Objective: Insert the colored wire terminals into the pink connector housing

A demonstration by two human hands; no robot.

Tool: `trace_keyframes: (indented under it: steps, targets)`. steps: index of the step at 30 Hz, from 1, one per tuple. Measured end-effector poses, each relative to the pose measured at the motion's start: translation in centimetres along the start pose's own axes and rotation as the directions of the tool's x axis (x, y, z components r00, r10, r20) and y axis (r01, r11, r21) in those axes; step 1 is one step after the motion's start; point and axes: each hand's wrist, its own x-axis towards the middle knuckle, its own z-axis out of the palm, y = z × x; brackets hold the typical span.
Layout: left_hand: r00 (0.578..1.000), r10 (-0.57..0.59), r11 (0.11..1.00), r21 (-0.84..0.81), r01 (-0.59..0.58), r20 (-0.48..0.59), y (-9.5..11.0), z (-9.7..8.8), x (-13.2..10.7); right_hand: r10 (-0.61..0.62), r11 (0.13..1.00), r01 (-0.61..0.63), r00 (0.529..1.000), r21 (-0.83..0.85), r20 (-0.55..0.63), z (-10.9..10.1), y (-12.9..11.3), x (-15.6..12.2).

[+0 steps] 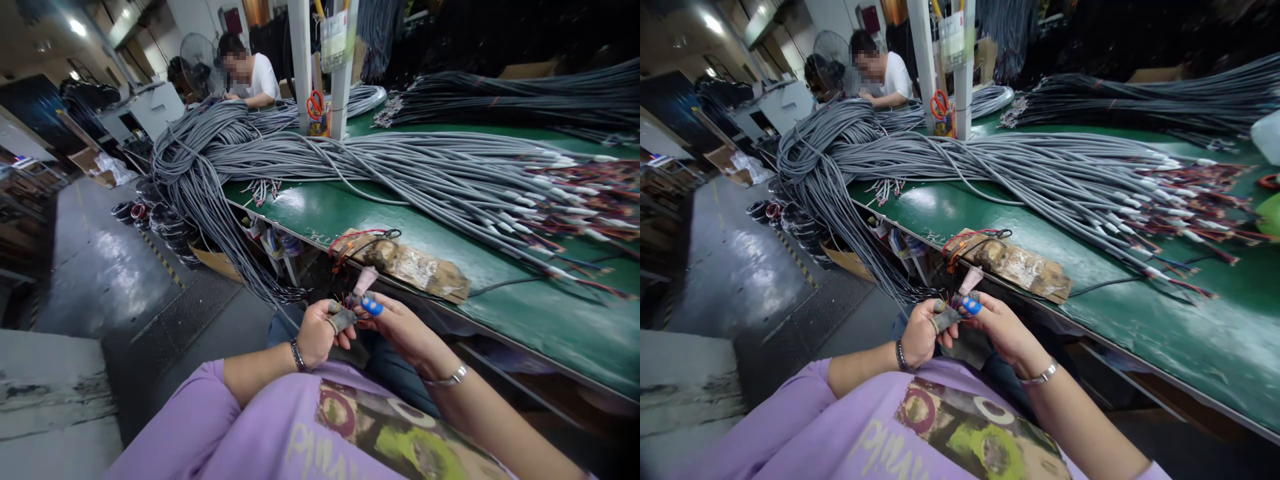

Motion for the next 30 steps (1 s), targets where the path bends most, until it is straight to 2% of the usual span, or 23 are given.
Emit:
trace_keyframes:
  steps: [3,11,15,20,24,30]
  targets:
    - [1.000,0.006,1.000,0.022,-0.006,0.002,0.0,0.1,-0.1,-0.031,0.997,0.029,0.999,-0.074,-0.025,0.4,-0.1,-0.2]
    - [0.998,0.042,0.994,0.098,-0.047,0.052,-0.6,-0.4,-0.2,0.016,0.986,-0.019,1.000,-0.163,-0.021,0.3,-0.4,-0.4]
    - [0.996,0.046,0.989,0.138,-0.056,0.075,-0.7,-0.7,-0.2,-0.001,0.986,-0.005,0.999,-0.165,-0.035,0.2,-0.6,-0.4]
    - [0.997,0.052,0.994,0.095,-0.057,0.053,-0.6,-0.6,-0.3,-0.053,0.984,0.043,0.997,-0.172,-0.057,0.4,-0.3,-0.3]
    - [0.999,0.053,0.999,0.002,-0.053,0.003,-0.5,-0.5,-0.1,-0.044,0.996,0.037,0.995,-0.084,-0.092,0.4,0.1,-0.3]
    - [0.998,0.058,0.992,-0.115,-0.060,-0.019,0.0,-0.3,-0.1,0.055,0.990,-0.060,0.998,0.126,0.044,-1.3,0.3,0.2]
